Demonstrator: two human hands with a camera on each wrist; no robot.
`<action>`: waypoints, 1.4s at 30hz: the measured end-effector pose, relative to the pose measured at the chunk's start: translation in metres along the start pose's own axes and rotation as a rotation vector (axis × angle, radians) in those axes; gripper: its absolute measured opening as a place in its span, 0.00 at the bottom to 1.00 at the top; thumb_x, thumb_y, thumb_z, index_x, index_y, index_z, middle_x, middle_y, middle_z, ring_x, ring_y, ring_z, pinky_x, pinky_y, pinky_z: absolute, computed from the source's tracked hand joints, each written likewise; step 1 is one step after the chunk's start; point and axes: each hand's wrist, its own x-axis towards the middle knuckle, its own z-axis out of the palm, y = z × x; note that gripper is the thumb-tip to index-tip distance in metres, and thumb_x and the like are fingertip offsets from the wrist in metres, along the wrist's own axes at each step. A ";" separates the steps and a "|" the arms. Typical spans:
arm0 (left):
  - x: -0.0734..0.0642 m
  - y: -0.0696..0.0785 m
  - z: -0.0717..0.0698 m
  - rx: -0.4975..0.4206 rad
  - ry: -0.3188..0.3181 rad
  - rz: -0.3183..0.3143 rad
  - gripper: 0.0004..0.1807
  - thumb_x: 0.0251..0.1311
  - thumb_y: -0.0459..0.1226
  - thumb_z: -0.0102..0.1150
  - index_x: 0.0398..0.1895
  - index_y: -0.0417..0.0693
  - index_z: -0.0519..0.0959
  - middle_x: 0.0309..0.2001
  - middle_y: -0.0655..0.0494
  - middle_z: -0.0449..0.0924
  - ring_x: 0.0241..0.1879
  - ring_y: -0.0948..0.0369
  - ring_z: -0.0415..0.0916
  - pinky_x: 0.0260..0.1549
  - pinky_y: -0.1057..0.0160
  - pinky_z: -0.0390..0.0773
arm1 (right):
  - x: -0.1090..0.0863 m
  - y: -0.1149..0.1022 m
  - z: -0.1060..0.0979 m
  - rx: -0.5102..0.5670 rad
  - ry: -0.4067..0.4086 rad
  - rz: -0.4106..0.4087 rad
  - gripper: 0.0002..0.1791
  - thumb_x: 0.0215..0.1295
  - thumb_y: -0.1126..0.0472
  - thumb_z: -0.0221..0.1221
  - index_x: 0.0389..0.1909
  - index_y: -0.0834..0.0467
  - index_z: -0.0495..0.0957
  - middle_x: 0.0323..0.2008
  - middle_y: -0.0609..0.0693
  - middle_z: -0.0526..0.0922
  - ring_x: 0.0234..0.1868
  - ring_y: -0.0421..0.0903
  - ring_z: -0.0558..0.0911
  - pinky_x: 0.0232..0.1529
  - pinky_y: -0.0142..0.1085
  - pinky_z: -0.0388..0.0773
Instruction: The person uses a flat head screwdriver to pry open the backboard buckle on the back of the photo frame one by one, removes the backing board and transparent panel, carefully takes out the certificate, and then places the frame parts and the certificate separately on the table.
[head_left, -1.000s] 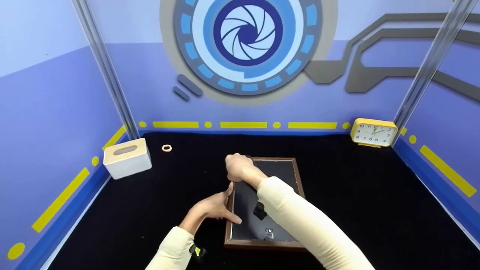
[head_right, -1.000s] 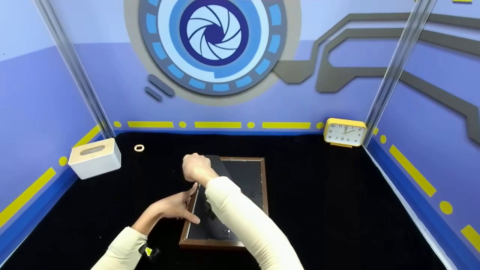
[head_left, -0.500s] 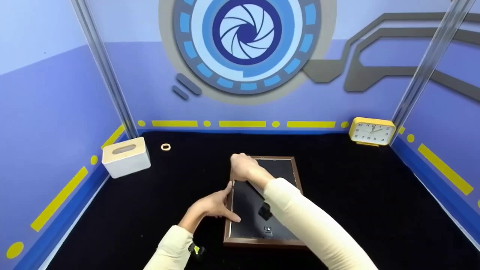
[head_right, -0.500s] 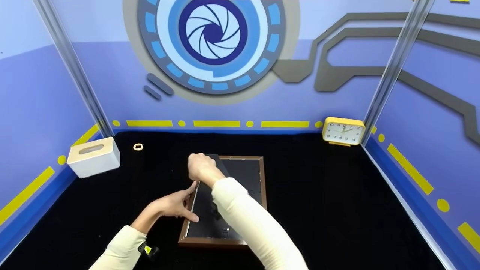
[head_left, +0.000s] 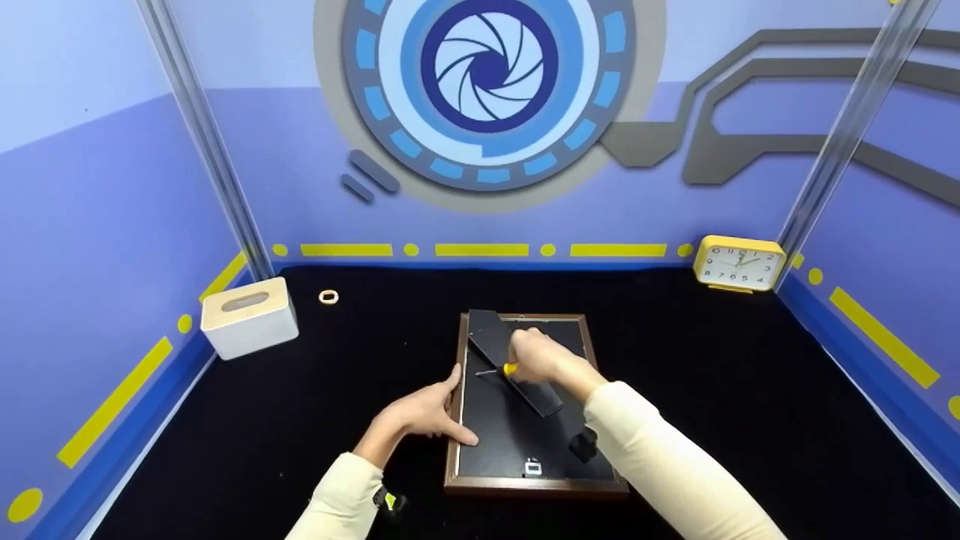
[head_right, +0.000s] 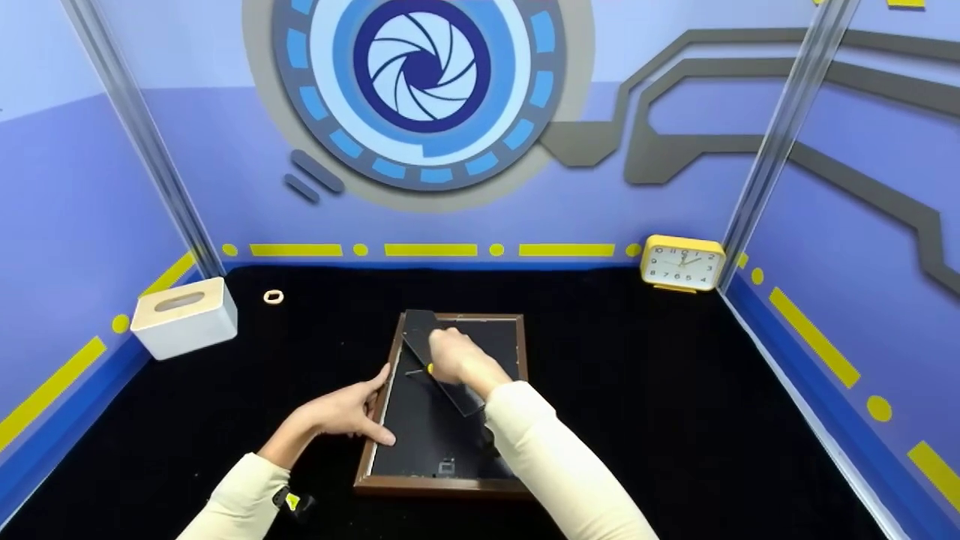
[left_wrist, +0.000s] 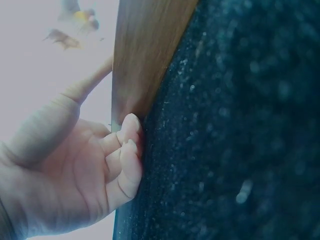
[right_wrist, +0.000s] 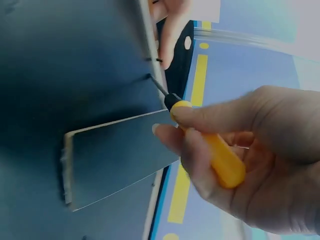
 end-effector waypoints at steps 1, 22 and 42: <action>0.000 0.000 0.000 0.000 0.000 0.001 0.75 0.43 0.48 0.82 0.80 0.39 0.32 0.22 0.54 0.76 0.14 0.61 0.72 0.15 0.63 0.75 | -0.003 0.003 0.002 -0.006 0.012 -0.001 0.24 0.50 0.73 0.64 0.07 0.51 0.63 0.10 0.39 0.59 0.16 0.40 0.59 0.19 0.33 0.58; 0.001 0.000 -0.002 0.019 0.005 0.004 0.75 0.42 0.50 0.82 0.80 0.39 0.33 0.19 0.58 0.73 0.13 0.62 0.70 0.16 0.63 0.75 | -0.125 0.098 0.013 0.406 -0.161 -0.072 0.74 0.44 0.48 0.79 0.74 0.79 0.37 0.69 0.77 0.58 0.65 0.63 0.72 0.68 0.56 0.59; 0.000 0.000 -0.003 0.034 -0.005 0.017 0.75 0.43 0.51 0.81 0.79 0.36 0.33 0.18 0.55 0.77 0.14 0.60 0.73 0.15 0.62 0.75 | -0.167 0.089 0.037 0.236 -0.129 -0.093 0.85 0.30 0.38 0.81 0.75 0.75 0.35 0.44 0.47 0.86 0.35 0.34 0.79 0.48 0.36 0.79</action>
